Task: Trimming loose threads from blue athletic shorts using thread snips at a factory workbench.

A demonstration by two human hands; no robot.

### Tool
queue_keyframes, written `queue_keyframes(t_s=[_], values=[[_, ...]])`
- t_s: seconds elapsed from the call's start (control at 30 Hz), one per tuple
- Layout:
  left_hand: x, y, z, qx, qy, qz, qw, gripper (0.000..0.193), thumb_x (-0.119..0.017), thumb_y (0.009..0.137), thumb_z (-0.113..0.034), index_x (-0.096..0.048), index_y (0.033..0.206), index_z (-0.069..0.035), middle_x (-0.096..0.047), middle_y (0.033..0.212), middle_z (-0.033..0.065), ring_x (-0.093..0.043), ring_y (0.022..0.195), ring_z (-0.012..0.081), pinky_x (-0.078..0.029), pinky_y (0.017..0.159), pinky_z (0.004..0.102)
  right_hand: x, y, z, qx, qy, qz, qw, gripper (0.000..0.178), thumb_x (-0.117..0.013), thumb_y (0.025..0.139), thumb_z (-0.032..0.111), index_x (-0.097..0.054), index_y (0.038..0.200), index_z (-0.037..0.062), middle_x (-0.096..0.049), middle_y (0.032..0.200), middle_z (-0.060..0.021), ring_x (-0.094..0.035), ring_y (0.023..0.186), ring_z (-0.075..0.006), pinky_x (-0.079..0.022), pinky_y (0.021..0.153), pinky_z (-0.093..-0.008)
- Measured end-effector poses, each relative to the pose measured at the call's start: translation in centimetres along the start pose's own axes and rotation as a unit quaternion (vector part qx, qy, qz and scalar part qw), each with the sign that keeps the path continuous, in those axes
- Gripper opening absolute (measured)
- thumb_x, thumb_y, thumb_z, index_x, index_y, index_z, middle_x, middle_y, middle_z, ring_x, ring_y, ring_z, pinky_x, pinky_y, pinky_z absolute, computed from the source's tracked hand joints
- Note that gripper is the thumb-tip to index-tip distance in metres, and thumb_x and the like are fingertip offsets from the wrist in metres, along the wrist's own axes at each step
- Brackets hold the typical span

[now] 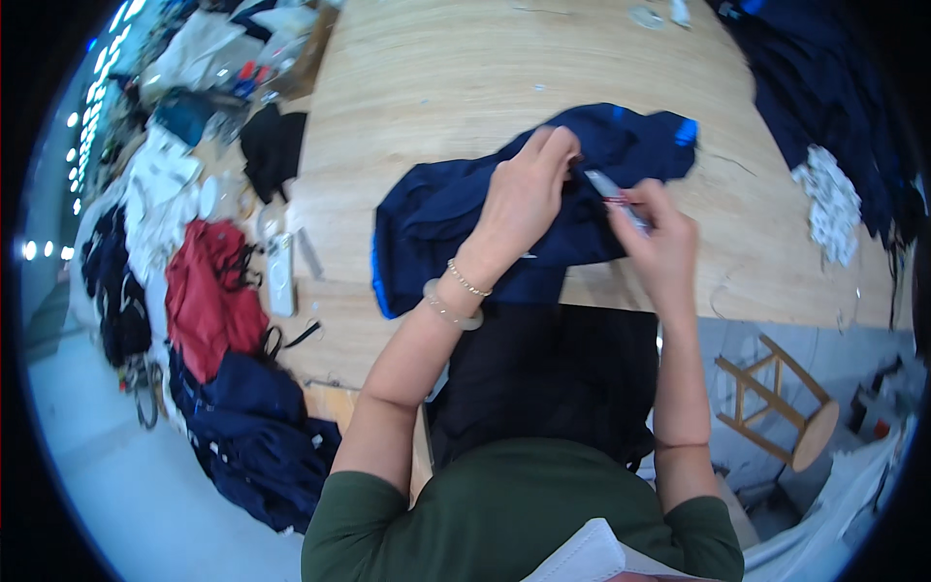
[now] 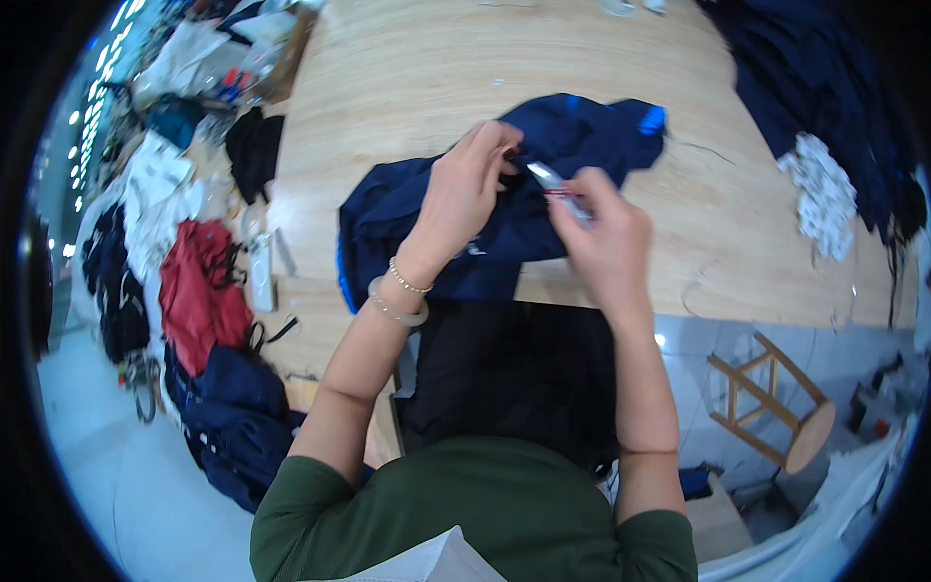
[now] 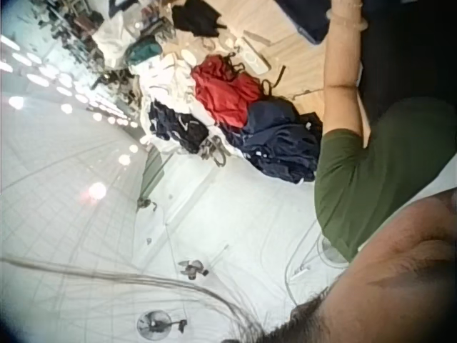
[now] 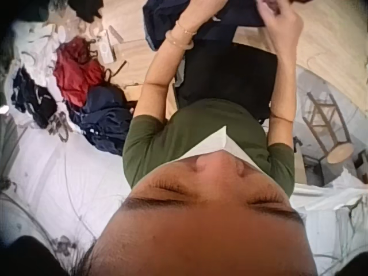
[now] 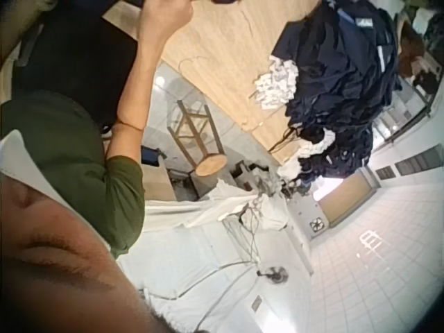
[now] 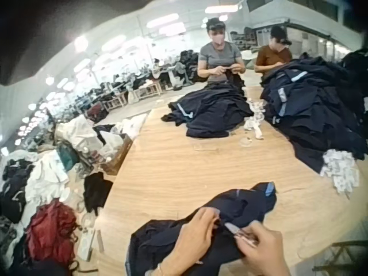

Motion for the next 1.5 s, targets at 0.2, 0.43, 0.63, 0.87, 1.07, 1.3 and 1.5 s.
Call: queue_keyframes(t_s=[0.2, 0.43, 0.63, 0.87, 1.07, 1.3, 1.5], values=[[17.1, -2.2, 8.5, 0.182, 0.0, -0.225, 0.957, 0.019, -0.045, 0.099, -0.008, -0.061, 0.105, 0.001, -0.066, 0.087, 0.0083, -0.067, 0.071, 0.015, -0.05, 0.056, 0.0235, 5.2, -0.5, -4.6, -0.085, 0.175, -0.05, 0.98, 0.016, -0.064, 0.092, 0.006, -0.058, 0.107, 0.0009, -0.061, 0.08, 0.0001, -0.054, 0.074, -0.0048, -0.042, 0.067, -0.0203], [21.7, -13.3, 12.3, 0.228, 0.155, -0.206, 0.939, 0.014, -0.055, 0.094, -0.003, -0.065, 0.103, 0.001, -0.066, 0.091, 0.0122, -0.065, 0.081, 0.0201, -0.051, 0.069, 0.0277, 8.8, -1.0, -10.1, -0.135, 0.064, -0.074, 0.986, 0.014, -0.06, 0.096, 0.012, -0.062, 0.106, 0.0029, -0.049, 0.079, 0.0048, -0.039, 0.069, -0.0037, -0.035, 0.064, -0.0203], [11.5, -14.8, 12.3, 0.346, -0.184, -0.073, 0.917, 0.021, -0.053, 0.1, -0.009, -0.065, 0.114, 0.0, -0.063, 0.093, -0.001, -0.056, 0.084, 0.0046, -0.047, 0.071, 0.0212, 2.0, 0.8, -13.1, -0.259, 0.19, 0.119, 0.94, 0.023, -0.061, 0.095, 0.018, -0.067, 0.112, 0.0041, -0.053, 0.076, 0.008, -0.04, 0.062, -0.0011, -0.029, 0.056, -0.0192], [9.9, -13.3, 10.5, 0.241, -0.236, 0.008, 0.941, 0.012, -0.058, 0.098, -0.011, -0.065, 0.103, -0.002, -0.052, 0.088, -0.0047, -0.046, 0.082, 0.0044, -0.039, 0.078, 0.0185, -0.9, 0.2, -11.2, -0.235, 0.161, 0.259, 0.923, 0.018, -0.068, 0.092, 0.024, -0.067, 0.102, 0.0098, -0.059, 0.08, 0.0078, -0.042, 0.06, -0.0006, -0.029, 0.054, -0.0185], [11.0, -13.7, 11.7, 0.265, -0.649, -0.165, 0.694, 0.018, -0.052, 0.1, -0.018, -0.065, 0.104, -0.005, -0.067, 0.108, 0.0078, -0.062, 0.106, 0.0187, -0.046, 0.099, 0.0373, 5.5, 1.7, -11.9, -0.184, 0.728, 0.11, 0.652, 0.015, -0.052, 0.101, 0.017, -0.062, 0.108, 0.0079, -0.052, 0.07, -0.0002, -0.041, 0.052, -0.0061, -0.031, 0.041, -0.0207], [10.2, -14.6, 14.8, 0.384, -0.688, -0.337, 0.515, 0.027, -0.049, 0.102, -0.022, -0.059, 0.115, 0.0, -0.064, 0.122, 0.0163, -0.06, 0.118, 0.0292, -0.045, 0.107, 0.0462, 6.2, 0.1, -15.9, -0.384, 0.706, -0.142, 0.578, 0.012, -0.053, 0.098, 0.006, -0.062, 0.105, 0.0082, -0.044, 0.068, 0.0007, -0.03, 0.05, -0.0071, -0.023, 0.041, -0.0204], [10.4, -14.9, 15.1, 0.363, -0.698, -0.369, 0.495, 0.026, -0.053, 0.1, -0.017, -0.057, 0.116, 0.003, -0.063, 0.122, 0.0191, -0.057, 0.121, 0.0292, -0.048, 0.106, 0.0435, 5.3, -0.3, -16.3, -0.394, 0.745, -0.14, 0.519, 0.012, -0.052, 0.099, 0.006, -0.062, 0.105, 0.0077, -0.045, 0.07, 0.0001, -0.031, 0.051, -0.007, -0.024, 0.042, -0.0209]])
Point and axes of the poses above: each hand's wrist, its own y-axis towards the middle knuckle, its own x-axis out of the back of the hand, z = x × y, the point moved 10 cm from there along y, towards the middle knuckle
